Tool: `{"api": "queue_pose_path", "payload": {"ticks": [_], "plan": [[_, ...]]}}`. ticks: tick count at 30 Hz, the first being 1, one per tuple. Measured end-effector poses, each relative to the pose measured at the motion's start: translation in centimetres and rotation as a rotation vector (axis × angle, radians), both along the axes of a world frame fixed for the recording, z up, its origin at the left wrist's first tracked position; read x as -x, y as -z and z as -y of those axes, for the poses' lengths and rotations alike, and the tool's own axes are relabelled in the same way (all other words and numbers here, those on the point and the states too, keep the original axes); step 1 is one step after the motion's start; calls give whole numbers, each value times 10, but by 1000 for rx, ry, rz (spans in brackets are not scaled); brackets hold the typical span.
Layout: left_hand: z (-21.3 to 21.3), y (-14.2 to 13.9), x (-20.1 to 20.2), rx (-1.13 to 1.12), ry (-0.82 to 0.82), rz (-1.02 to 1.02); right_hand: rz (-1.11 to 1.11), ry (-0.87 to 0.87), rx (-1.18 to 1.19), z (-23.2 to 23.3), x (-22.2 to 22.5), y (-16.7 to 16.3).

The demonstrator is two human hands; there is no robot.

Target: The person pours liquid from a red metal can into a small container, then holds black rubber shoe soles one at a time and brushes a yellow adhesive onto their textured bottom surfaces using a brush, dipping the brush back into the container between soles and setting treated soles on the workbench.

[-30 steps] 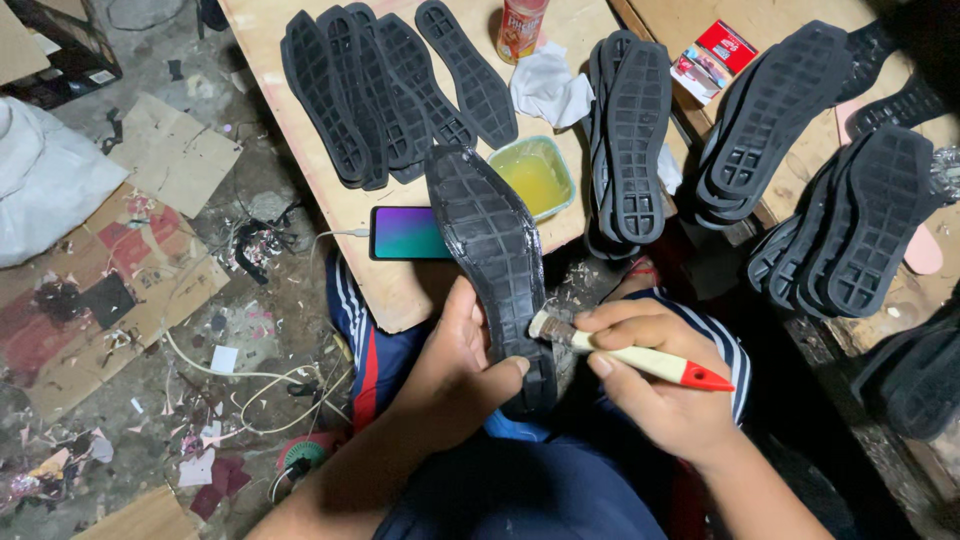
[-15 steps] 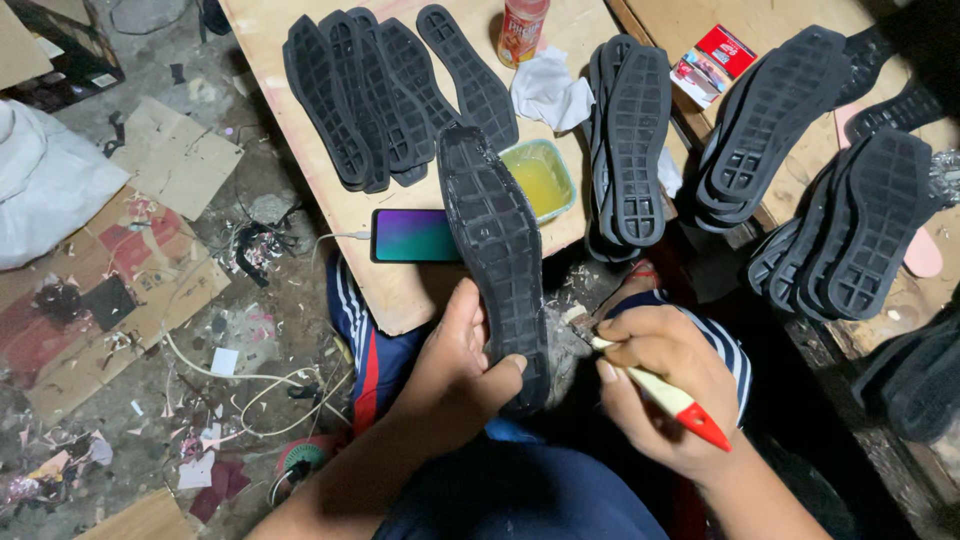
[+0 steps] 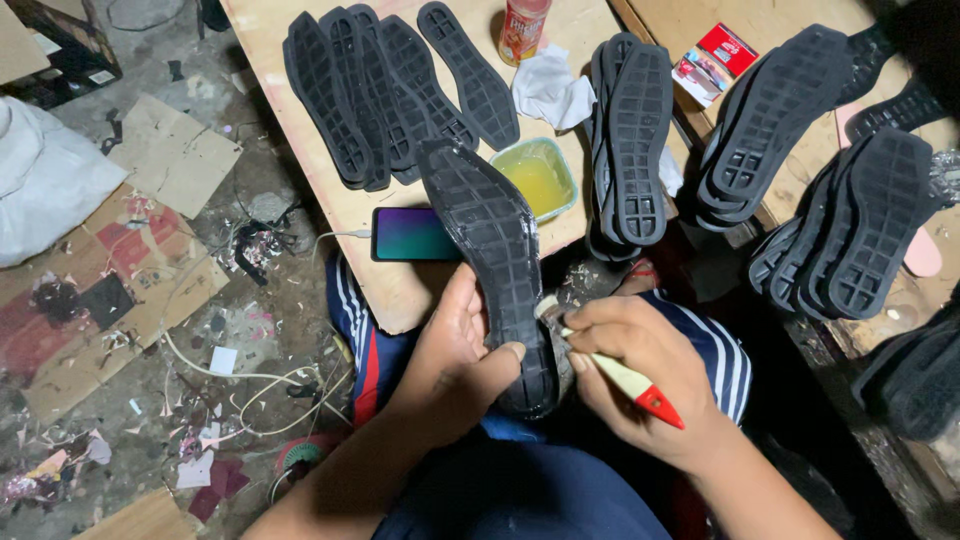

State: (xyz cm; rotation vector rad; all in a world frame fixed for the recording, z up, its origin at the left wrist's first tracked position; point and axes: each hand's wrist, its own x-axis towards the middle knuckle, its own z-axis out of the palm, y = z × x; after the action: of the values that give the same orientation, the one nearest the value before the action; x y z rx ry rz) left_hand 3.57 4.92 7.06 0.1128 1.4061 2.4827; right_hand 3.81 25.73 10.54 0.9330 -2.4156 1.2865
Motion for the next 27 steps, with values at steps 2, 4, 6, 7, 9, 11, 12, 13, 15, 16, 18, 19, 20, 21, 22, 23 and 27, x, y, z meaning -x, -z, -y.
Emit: {"api": "queue_pose_path", "payload": {"ticks": [2, 4, 6, 7, 9, 11, 12, 13, 15, 16, 18, 19, 20, 21, 22, 23, 27], "plan": [[2, 1, 1, 1, -41, 30, 46, -69, 1, 0, 1, -1], [5, 2, 4, 3, -74, 34, 102, -110, 10, -2, 0, 0], [7, 4, 6, 10, -87, 19, 172, -108, 31, -6, -1, 1], [7, 5, 7, 41, -83, 29, 148, -67, 51, -7, -1, 2], [8, 5, 9, 99, -85, 37, 89, 4, 86, -11, 0, 5], [7, 4, 9, 64, -85, 78, 128, 42, 130, -12, 1, 8], [6, 4, 8, 48, -82, 102, 151, 64, 153, -12, 1, 9], [6, 3, 7, 32, -88, 78, 159, 54, 169, -11, 1, 11], [5, 1, 6, -1, -94, 33, 178, 39, 200, -8, 1, 15], [5, 0, 6, 15, -90, 28, 182, 29, 206, -7, 0, 17], [4, 0, 5, 47, -91, 16, 189, 0, 218, -4, -1, 21], [4, 0, 5, 32, -98, 3, 190, -12, 194, -3, -2, 22], [4, 0, 5, 18, -103, -12, 188, -24, 170, -3, -4, 22], [4, 1, 5, 3, -108, -31, 183, -35, 147, -3, -6, 22], [5, 1, 6, 11, -115, -40, 214, -49, 137, -4, -7, 20], [7, 2, 7, 18, -121, -47, 247, -61, 125, -5, -9, 18], [8, 5, 7, 45, -126, -79, 125, -26, 114, -4, -9, 10]]}}
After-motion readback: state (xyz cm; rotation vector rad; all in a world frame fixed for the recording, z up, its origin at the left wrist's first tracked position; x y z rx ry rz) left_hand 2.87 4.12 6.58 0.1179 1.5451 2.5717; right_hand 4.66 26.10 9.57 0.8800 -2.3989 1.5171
